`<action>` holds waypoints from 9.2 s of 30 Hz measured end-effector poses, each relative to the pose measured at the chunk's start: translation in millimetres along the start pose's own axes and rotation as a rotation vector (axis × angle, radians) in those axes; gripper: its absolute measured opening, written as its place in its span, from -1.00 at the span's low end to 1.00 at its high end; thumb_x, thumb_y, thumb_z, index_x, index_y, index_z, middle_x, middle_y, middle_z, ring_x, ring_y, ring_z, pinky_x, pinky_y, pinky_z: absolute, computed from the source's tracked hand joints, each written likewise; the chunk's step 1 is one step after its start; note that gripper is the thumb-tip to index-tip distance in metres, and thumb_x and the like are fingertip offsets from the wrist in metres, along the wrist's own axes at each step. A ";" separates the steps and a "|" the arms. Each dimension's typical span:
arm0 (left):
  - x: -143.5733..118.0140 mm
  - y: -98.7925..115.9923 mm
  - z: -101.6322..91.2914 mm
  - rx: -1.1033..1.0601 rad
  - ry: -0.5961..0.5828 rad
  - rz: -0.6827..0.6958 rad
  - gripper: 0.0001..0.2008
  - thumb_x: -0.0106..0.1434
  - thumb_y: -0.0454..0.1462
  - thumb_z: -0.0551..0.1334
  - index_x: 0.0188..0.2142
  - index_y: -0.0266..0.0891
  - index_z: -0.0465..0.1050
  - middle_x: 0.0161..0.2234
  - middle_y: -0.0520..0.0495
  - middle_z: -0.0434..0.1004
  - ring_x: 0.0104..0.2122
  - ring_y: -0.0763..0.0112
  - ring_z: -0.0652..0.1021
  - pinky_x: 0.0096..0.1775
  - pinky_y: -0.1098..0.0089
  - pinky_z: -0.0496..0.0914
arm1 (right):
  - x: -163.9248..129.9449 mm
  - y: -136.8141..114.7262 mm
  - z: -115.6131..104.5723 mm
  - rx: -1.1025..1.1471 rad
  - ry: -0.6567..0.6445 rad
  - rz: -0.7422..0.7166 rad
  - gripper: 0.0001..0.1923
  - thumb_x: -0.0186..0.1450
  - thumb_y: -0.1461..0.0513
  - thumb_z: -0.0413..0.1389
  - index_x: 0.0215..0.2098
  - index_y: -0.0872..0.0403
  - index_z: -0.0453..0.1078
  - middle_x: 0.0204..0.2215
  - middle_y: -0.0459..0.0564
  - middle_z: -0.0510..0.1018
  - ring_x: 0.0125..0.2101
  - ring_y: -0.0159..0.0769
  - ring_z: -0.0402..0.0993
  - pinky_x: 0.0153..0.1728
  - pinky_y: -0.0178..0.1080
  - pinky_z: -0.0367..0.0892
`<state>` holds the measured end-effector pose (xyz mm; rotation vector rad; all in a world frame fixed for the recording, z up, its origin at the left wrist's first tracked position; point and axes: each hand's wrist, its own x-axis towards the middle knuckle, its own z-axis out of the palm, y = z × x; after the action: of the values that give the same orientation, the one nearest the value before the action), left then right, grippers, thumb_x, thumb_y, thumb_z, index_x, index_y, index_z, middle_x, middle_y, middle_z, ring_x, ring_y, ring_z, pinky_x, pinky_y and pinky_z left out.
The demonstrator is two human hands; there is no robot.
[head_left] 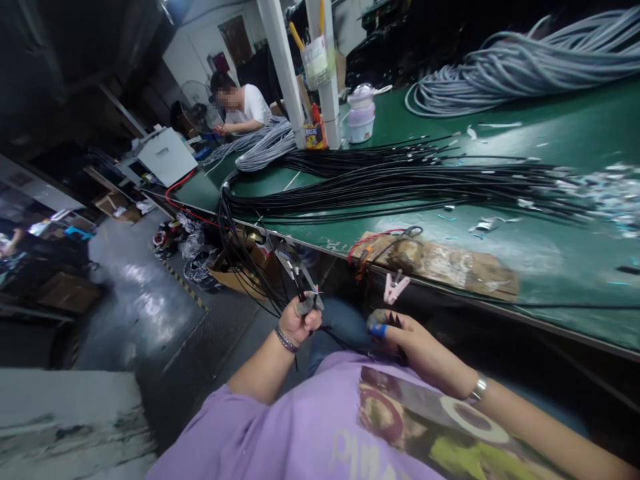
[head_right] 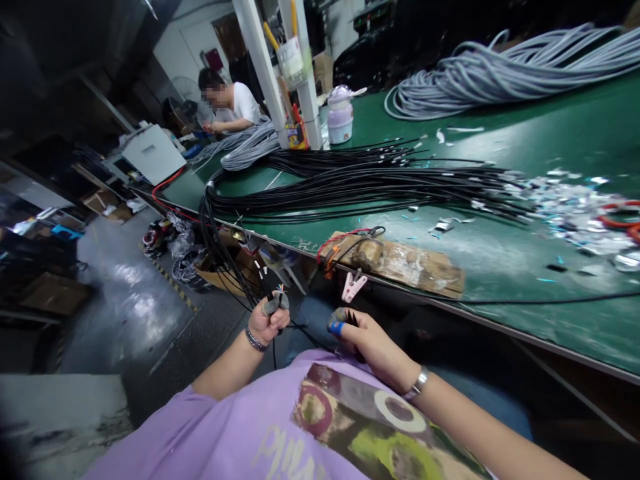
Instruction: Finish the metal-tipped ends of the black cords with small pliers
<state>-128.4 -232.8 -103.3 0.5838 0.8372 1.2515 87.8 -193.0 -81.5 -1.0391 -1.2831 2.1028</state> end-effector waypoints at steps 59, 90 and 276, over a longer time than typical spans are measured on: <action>231.9 61.0 211.2 1.126 -0.585 -0.183 -0.45 0.07 0.20 0.16 -0.60 -0.27 0.29 -0.69 0.06 0.34 -0.77 0.61 0.28 -0.69 0.51 0.05 | 42.2 -125.0 -178.4 -0.352 0.473 -0.643 -0.72 0.11 0.00 0.18 -0.43 0.05 0.44 -0.47 -0.06 0.55 -0.42 -0.27 0.40 -0.31 -0.20 0.36; 224.8 43.6 185.4 1.701 -0.289 1.134 -0.81 0.05 -0.34 0.14 -0.35 -0.21 0.48 -0.52 -0.04 0.54 -0.50 0.35 0.51 -0.44 0.43 0.32 | 35.2 -124.5 -150.0 -0.012 0.404 -0.404 -0.55 0.05 -0.13 0.20 -0.45 0.09 0.36 -0.59 -0.16 0.33 -0.60 -0.48 0.11 -0.59 -0.33 0.02; 227.6 47.0 192.9 1.287 -0.544 0.394 -0.76 0.19 -0.11 0.18 -0.40 -0.28 0.39 -0.54 0.03 0.39 -0.55 0.51 0.36 -0.48 0.49 0.25 | 39.0 -122.8 -165.3 -0.103 0.467 -0.617 -0.69 0.07 0.12 0.24 -0.26 0.02 0.32 -0.35 -0.06 0.54 -0.30 -0.28 0.49 -0.19 -0.15 0.40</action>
<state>21.8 10.3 -5.5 2.0895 1.0088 0.6659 195.8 -20.2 -32.3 -0.9421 -1.2670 1.2596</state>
